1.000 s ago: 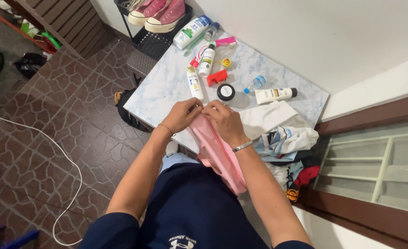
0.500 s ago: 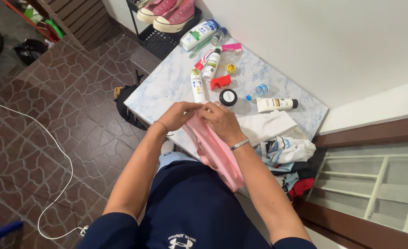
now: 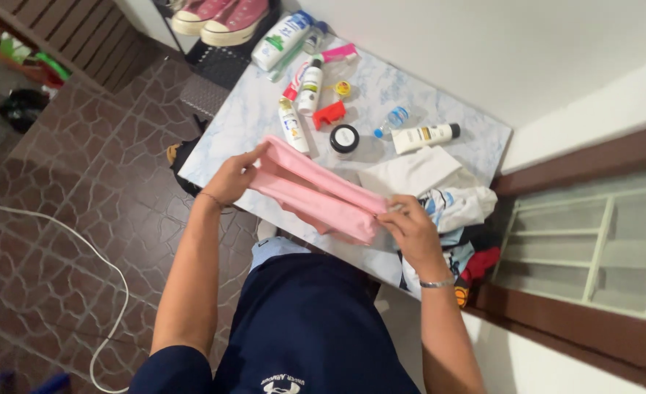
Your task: The person threads shoelaces into a pair of pink sneakers and sets them on a rack, then opens a pink pouch and places toiletry items including bottles, a small jar, a water bottle, and a deodorant stick into the pouch on the table.
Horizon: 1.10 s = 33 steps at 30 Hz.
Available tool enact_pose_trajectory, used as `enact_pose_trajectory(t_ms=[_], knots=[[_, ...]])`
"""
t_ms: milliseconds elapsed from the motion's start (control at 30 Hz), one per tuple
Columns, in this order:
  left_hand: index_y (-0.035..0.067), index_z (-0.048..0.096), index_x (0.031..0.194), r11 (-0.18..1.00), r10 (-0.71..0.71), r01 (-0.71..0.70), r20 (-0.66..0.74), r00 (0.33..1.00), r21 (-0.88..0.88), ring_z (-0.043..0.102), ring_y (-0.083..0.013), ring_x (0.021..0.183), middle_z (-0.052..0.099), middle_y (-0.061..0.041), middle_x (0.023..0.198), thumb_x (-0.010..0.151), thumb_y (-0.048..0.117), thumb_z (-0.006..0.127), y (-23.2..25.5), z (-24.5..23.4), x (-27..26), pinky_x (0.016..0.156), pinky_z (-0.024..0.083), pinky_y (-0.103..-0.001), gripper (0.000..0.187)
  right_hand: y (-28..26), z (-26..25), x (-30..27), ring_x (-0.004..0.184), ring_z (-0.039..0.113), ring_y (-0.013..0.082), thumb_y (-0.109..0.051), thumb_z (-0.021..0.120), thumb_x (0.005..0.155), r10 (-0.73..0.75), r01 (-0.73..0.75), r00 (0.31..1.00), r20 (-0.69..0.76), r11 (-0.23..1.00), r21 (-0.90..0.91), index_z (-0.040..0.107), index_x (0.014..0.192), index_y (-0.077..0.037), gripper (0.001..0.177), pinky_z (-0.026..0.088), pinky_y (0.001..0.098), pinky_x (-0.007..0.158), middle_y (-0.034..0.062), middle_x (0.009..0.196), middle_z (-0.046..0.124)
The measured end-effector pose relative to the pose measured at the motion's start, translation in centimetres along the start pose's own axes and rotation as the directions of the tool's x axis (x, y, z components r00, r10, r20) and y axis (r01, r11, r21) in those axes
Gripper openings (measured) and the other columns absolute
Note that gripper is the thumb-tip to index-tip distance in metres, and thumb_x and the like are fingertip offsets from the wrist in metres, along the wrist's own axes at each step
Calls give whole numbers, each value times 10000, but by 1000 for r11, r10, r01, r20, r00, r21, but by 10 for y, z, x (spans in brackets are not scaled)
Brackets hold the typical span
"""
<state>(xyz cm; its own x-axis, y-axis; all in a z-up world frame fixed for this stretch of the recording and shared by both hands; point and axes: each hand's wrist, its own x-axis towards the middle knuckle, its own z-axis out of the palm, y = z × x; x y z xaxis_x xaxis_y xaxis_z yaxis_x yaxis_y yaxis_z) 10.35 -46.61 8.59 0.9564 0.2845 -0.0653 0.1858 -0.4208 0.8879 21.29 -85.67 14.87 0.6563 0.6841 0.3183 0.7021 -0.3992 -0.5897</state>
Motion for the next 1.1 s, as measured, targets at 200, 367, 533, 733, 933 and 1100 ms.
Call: enact_pose_trajectory(t_ms=[200,367,533,733,933,1100], knots=[[147,528,1535,977,-54,58,-25,998,206,673,-341,1062,680,-242,1169,943,15,522,24,-3,10,978,503,-378,607,27,43,-60,823,666,214,10,747,868,184,-161,945,-269,981,107,716,1007,-38,150,537,319,701,79,984,671],[57,600,1371,746,335,-140,-185,924,651,606,-396,1110,702,-178,1117,819,57,619,58,41,3,903,453,-512,552,34,85,-80,806,706,137,-30,673,957,525,-308,812,-254,755,578,686,1067,5,116,571,273,695,68,991,722],[85,651,1148,681,599,-546,57,798,488,612,-356,1122,667,-119,1164,901,147,635,90,113,-13,1032,440,-472,256,30,99,-68,852,683,131,-83,671,981,716,-288,684,-140,441,850,693,1087,28,155,600,281,741,68,972,713],[124,693,1104,700,363,-542,421,831,465,654,-249,1017,725,-36,1007,933,338,630,110,141,-13,926,453,-462,280,27,92,-55,853,674,134,-119,732,940,754,-410,657,15,341,846,707,1103,33,224,590,289,738,65,975,716],[144,701,1027,702,324,-584,548,771,406,650,-250,995,706,-34,997,918,346,662,111,127,-17,848,455,-440,233,41,107,-75,831,683,137,-119,715,941,718,-314,691,88,188,931,724,1112,43,235,601,277,764,62,956,732],[151,674,1026,695,373,-562,445,815,448,641,-230,993,710,-20,962,847,317,709,123,126,-39,808,402,-455,247,48,129,-76,788,657,125,-118,708,949,817,-479,576,3,335,811,740,1082,34,204,574,279,712,56,920,716]])
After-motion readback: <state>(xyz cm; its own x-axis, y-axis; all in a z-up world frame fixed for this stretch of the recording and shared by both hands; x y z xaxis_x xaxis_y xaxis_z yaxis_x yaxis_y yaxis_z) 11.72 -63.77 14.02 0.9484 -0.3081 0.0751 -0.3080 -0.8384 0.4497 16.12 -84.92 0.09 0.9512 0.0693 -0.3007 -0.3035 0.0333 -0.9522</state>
